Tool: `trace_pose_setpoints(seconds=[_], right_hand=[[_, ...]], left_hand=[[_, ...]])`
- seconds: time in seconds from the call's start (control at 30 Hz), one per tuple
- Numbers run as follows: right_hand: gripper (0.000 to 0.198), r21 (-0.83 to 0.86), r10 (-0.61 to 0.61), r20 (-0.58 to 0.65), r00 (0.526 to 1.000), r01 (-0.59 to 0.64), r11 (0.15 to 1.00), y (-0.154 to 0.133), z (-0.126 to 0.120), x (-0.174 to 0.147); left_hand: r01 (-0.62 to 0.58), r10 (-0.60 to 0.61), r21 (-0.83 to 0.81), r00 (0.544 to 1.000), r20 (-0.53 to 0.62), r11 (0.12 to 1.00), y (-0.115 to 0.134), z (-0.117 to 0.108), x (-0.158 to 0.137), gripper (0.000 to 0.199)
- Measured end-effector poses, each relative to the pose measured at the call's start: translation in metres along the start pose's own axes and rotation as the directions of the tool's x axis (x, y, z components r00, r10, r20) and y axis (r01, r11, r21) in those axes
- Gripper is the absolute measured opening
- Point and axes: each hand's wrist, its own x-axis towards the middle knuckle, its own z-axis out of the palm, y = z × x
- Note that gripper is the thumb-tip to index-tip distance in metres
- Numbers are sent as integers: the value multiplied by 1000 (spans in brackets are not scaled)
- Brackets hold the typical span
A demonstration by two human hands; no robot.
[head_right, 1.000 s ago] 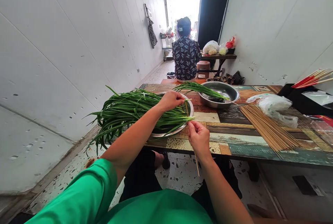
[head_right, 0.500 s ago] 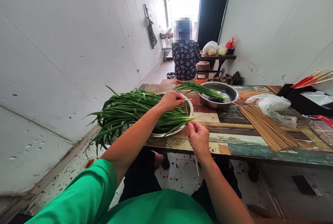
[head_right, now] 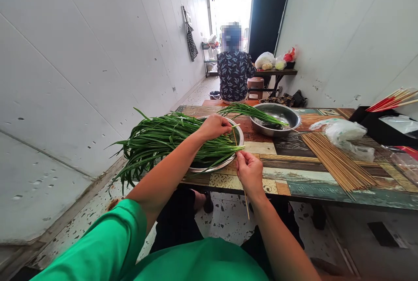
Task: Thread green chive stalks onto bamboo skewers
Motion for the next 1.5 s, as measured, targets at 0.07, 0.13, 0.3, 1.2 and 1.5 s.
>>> trace_pose_setpoints(seconds=[0.07, 0.13, 0.3, 1.2, 1.5], right_hand=[[43, 5, 0, 11, 1000, 0, 1000, -1, 1, 1], [43, 4, 0, 24, 1000, 0, 1000, -1, 2, 1], [41, -3, -27, 38, 999, 27, 1000, -4, 3, 5], [42, -21, -12, 79, 997, 14, 1000, 7, -3, -2], [41, 25, 2, 53, 999, -3, 1000, 4, 0, -5]], left_hand=[[-2, 3, -38, 1000, 25, 999, -1, -1, 0, 17], [-12, 16, -71, 999, 46, 997, -2, -3, -1, 17], [-84, 90, -59, 989, 116, 995, 2, -6, -5, 18], [54, -168, 491, 967, 191, 870, -32, 14, 30, 20], [32, -37, 48, 994, 103, 998, -8, -1, 7, 29]])
